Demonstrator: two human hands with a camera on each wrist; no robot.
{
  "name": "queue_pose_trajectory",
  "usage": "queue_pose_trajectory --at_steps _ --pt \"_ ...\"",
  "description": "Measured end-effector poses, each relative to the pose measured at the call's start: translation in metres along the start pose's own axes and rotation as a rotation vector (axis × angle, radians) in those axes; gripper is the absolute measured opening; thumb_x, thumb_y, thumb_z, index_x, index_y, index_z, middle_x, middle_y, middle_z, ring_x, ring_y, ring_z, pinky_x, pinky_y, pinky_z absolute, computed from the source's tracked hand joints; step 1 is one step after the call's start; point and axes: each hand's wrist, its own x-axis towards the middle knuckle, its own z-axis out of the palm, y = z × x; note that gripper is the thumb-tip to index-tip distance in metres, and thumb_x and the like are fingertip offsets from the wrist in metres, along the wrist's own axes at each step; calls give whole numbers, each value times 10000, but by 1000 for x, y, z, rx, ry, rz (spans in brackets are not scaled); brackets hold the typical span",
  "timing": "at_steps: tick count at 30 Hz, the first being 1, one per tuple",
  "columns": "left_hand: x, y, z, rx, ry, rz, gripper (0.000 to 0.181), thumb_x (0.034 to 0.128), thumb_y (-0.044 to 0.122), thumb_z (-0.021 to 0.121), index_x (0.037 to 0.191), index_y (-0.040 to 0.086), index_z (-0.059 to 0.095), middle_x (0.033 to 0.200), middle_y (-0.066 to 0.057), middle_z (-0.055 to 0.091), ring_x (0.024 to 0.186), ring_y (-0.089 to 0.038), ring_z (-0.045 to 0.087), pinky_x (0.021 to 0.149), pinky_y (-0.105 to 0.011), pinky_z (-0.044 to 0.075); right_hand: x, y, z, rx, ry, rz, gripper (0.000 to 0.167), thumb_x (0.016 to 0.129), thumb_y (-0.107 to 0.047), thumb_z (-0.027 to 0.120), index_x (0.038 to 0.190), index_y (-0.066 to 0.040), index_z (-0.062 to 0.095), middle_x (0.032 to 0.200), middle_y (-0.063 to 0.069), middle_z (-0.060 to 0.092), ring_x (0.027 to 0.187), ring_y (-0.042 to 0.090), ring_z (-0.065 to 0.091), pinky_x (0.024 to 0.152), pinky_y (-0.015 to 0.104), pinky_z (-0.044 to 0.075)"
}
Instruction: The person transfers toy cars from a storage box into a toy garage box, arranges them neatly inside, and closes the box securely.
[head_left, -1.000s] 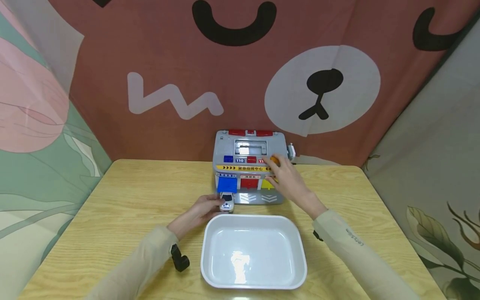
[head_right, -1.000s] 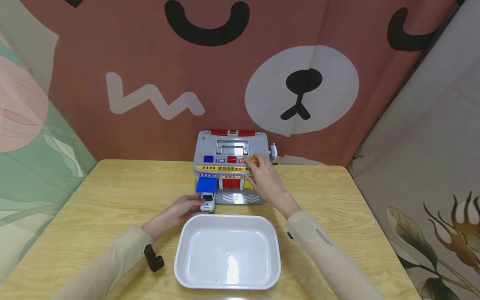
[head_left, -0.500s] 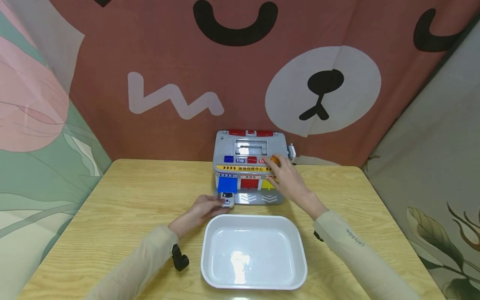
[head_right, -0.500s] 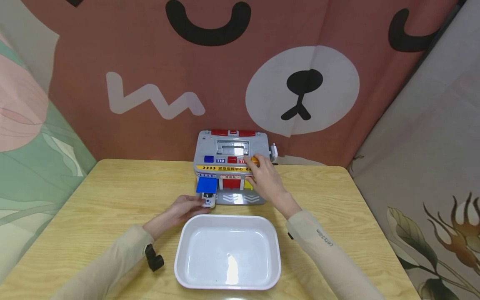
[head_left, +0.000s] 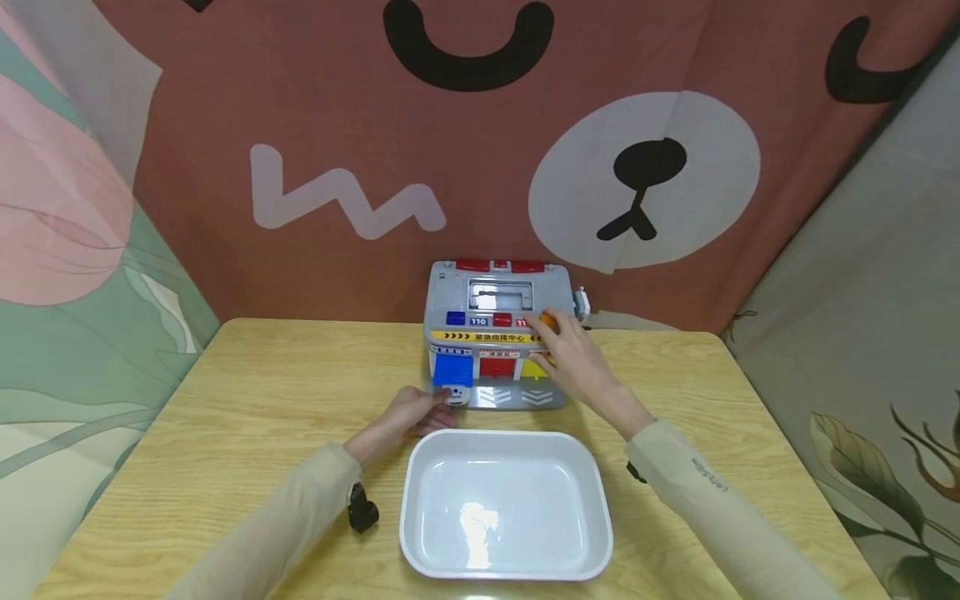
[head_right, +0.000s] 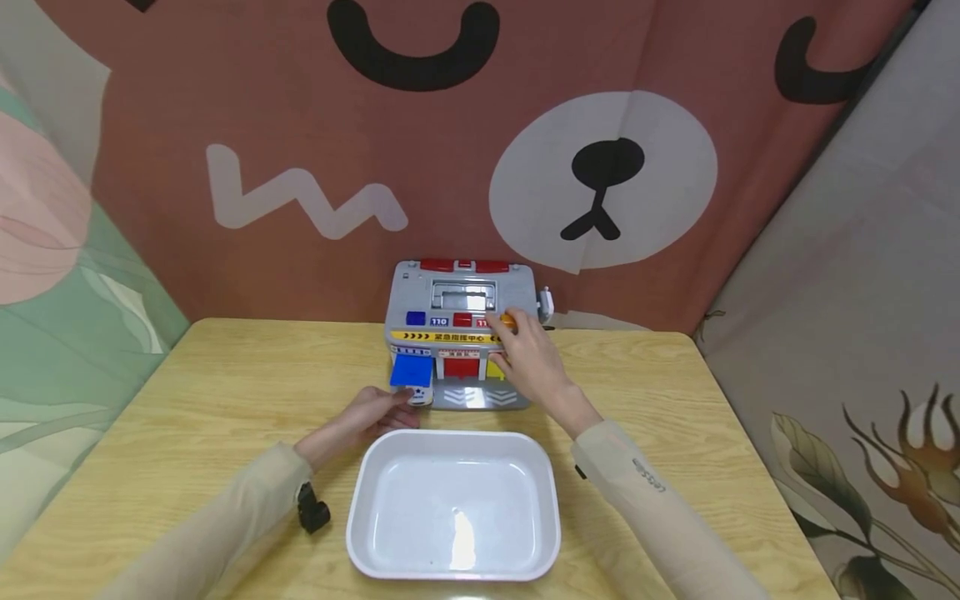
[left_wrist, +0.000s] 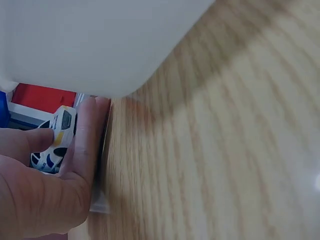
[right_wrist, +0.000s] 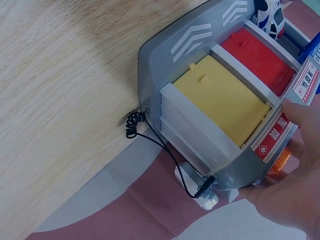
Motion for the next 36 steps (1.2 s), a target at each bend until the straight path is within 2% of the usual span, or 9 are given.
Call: queue_pose_trajectory --at_steps 7,12,17,20,23,26,32,36 --pt "0 0 -1 0 0 24 350 969 250 578 991 -92 649 806 -169 710 665 -205 697 598 -310 573 0 -1 0 -2 0 2 671 918 -313 669 1499 -164 369 1440 207 348 1257 368 392 999 501 424" --pt "1 2 -5 -80 -63 29 369 994 225 468 1081 -99 623 912 -200 712 779 -272 712 684 -374 580 0 -2 0 -1 -1 2 673 916 -309 672 1500 -165 368 1437 206 349 1255 368 393 994 502 429" --pt "2 7 -14 -139 -179 15 664 1024 480 312 1223 -111 543 1074 -209 683 928 -327 685 771 -419 561 0 -1 0 4 0 3 673 915 -315 671 1499 -169 370 1438 206 352 1258 367 389 998 504 425" --pt "1 11 -19 -122 -244 6 851 989 620 198 1283 -122 494 1167 -227 645 1009 -348 654 802 -420 549 0 0 1 3 5 1 671 915 -318 670 1497 -167 373 1438 207 353 1257 368 388 995 507 426" --pt "0 14 -22 -114 -288 -8 935 963 668 124 1326 -128 454 1238 -246 604 1067 -365 627 833 -429 538 0 0 1 1 4 2 671 913 -315 673 1496 -164 375 1439 206 352 1257 369 386 990 509 430" --pt "0 17 -23 -113 -304 -6 973 938 708 122 1354 -115 433 1253 -250 593 1079 -368 621 849 -447 530 -1 0 1 2 -1 6 671 914 -310 675 1496 -163 375 1440 205 348 1262 368 382 991 512 428" --pt "5 20 -21 -131 -338 39 1025 868 804 162 1427 -27 381 1255 -247 593 1081 -370 619 875 -493 511 0 0 0 1 3 3 664 918 -314 666 1496 -166 375 1438 207 352 1266 368 384 996 511 424" --pt "6 21 -18 -122 -341 52 1024 860 812 156 1448 -2 354 1262 -256 585 1078 -379 619 871 -498 509 0 0 0 3 3 2 666 917 -315 668 1496 -162 376 1435 210 354 1264 369 383 997 515 421"
